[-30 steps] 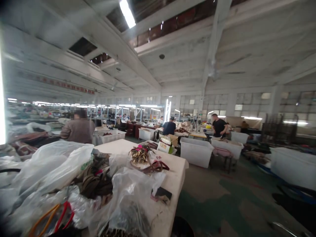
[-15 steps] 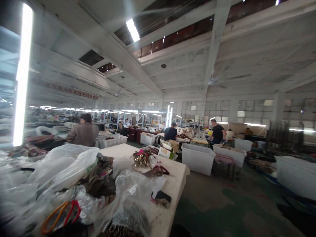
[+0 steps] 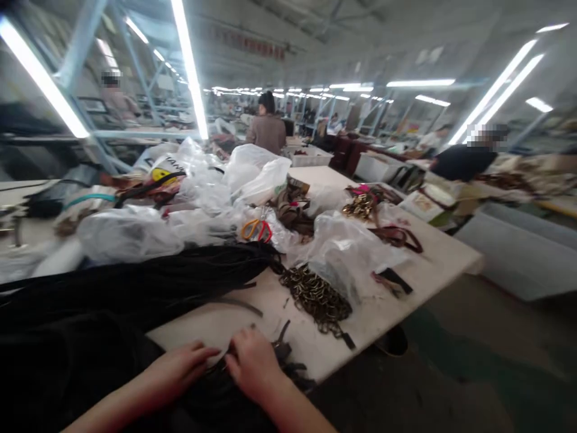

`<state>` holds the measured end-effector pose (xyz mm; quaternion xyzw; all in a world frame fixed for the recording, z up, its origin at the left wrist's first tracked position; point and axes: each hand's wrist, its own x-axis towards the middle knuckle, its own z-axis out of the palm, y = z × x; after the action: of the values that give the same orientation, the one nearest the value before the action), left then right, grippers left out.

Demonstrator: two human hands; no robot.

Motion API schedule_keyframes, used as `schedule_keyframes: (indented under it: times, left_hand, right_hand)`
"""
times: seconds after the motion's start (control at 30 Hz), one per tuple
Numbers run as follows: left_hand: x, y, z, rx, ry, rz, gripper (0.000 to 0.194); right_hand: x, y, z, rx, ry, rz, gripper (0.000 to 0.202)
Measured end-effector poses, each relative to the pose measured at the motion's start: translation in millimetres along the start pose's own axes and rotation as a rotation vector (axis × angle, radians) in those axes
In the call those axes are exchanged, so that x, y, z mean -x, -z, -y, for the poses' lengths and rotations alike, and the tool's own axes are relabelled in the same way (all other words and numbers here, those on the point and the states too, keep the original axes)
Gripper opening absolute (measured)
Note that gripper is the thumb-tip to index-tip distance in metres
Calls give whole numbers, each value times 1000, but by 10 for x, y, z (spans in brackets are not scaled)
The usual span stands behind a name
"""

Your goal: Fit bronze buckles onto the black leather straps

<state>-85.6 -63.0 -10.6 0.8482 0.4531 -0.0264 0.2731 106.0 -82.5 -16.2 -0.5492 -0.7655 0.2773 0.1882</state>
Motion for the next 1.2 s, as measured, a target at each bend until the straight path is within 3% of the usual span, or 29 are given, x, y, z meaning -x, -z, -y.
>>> schedule_keyframes:
  times: [0.1, 0.2, 0.33, 0.4, 0.47, 0.6, 0.73, 0.93, 1.07, 1.2]
  left_hand:
    - [0, -24, 47, 28, -71, 107, 27]
    - [-123, 98, 98, 21, -107, 104, 26]
    - [-455, 288, 177, -191, 31, -222, 25]
    - [-670, 306, 169, -280, 34, -314, 26]
    - [-877, 257, 116, -323, -23, -304, 21]
    - [-1134, 86, -34, -293, -56, -167, 15]
    - [-1118, 78, -112, -66, 61, -112, 23]
    - [-942, 218, -196, 175, 85, -62, 23]
    - [-896, 181, -222, 198, 86, -82, 24]
    - [-864, 140, -219, 313, 105, -56, 23]
  right_hand:
    - [-38, 49, -40, 79, 190, 51, 22]
    - [-41, 76, -99, 188, 180, 105, 17]
    - [-61, 61, -169, 261, 111, 117, 23]
    - [-81, 50, -176, 261, 106, 121, 22]
    - [-92, 50, -170, 245, 83, 123, 20]
    - [-71, 134, -232, 95, 91, 93, 14]
    - [-56, 359, -558, 74, -86, -99, 17]
    - [-151, 613, -1109, 521, -399, -295, 12]
    - [-224, 586, -1197, 703, -439, -292, 8]
    - [-241, 596, -1191, 699, -428, -308, 11]
